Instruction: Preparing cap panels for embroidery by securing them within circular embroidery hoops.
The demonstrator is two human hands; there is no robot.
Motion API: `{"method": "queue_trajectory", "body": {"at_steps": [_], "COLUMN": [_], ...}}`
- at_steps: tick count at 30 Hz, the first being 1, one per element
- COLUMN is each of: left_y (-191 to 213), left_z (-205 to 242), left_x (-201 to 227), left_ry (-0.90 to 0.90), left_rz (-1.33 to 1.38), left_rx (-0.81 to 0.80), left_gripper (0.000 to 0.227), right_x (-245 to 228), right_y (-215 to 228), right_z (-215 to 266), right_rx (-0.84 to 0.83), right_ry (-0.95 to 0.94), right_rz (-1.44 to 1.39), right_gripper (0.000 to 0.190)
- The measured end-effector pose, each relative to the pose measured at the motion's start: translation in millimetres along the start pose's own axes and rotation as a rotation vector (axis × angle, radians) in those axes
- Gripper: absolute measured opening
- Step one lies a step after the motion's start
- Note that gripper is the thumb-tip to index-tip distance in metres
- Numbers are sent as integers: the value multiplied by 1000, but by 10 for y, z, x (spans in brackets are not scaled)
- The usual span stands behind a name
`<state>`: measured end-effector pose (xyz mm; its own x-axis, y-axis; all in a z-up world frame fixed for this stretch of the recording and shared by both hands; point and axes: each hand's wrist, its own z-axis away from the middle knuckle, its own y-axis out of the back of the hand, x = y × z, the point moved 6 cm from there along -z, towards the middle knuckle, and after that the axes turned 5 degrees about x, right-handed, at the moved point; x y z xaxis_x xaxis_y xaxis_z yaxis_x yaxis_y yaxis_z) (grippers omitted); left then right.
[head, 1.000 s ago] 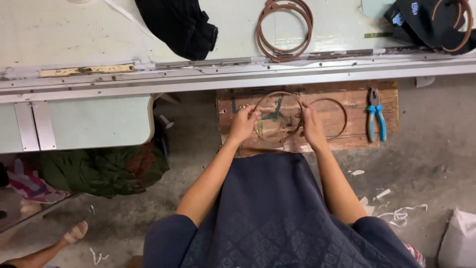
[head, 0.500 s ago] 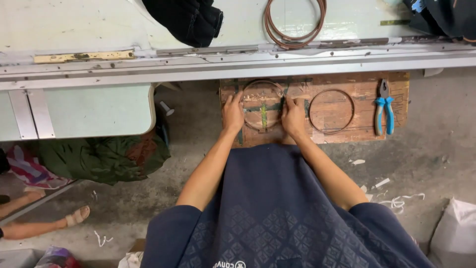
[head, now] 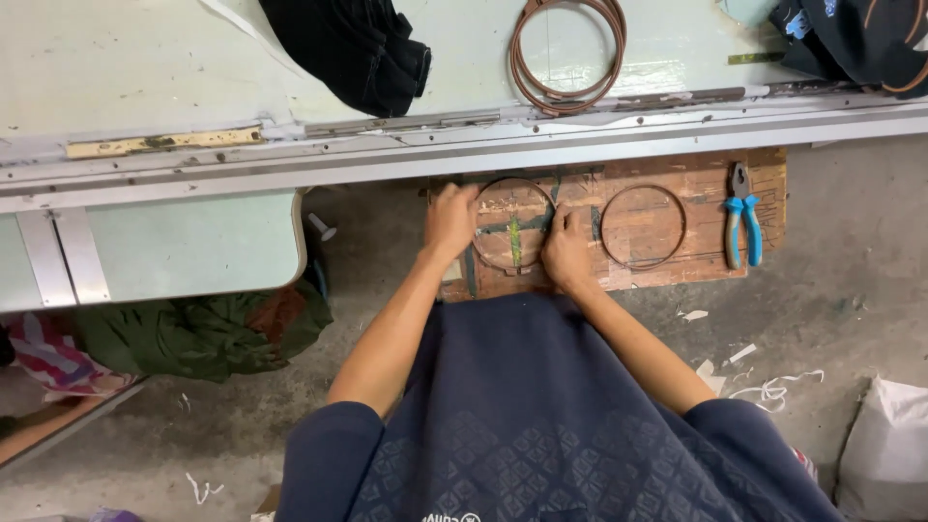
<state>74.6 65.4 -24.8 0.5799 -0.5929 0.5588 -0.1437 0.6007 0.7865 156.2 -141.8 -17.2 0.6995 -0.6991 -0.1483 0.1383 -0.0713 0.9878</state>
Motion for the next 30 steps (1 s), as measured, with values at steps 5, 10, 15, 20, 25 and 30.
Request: {"method": "queue_trajectory", "body": {"at_steps": [5, 10, 15, 20, 25, 30], "left_y": [1747, 1995, 1712, 1814, 1689, 2065], "left_z": [-581, -1301, -1521, -1350, -1499, -1078], "left_x": [121, -504, -830, -617, -1087, -593], "left_ry": [-84, 171, 124, 108, 171, -152], "left_rz": [105, -107, -216, -169, 51, 217], "left_rx": [650, 683, 436, 458, 576, 737], "left_gripper": [6, 33, 11, 28, 22, 30], "right_x": [23, 65, 190, 479, 393, 117], "right_y": [105, 332, 647, 486, 1037, 1772], "right_z": [-2, 49, 179, 233, 83, -86], "right_rx": [-80, -166, -138, -138, -145, -104], "right_ry": [-164, -388, -536, -558, -457, -283], "right_rz": [-205, -519, -557, -628, -718, -839], "right_gripper": [59, 31, 50, 46, 44, 45]}}
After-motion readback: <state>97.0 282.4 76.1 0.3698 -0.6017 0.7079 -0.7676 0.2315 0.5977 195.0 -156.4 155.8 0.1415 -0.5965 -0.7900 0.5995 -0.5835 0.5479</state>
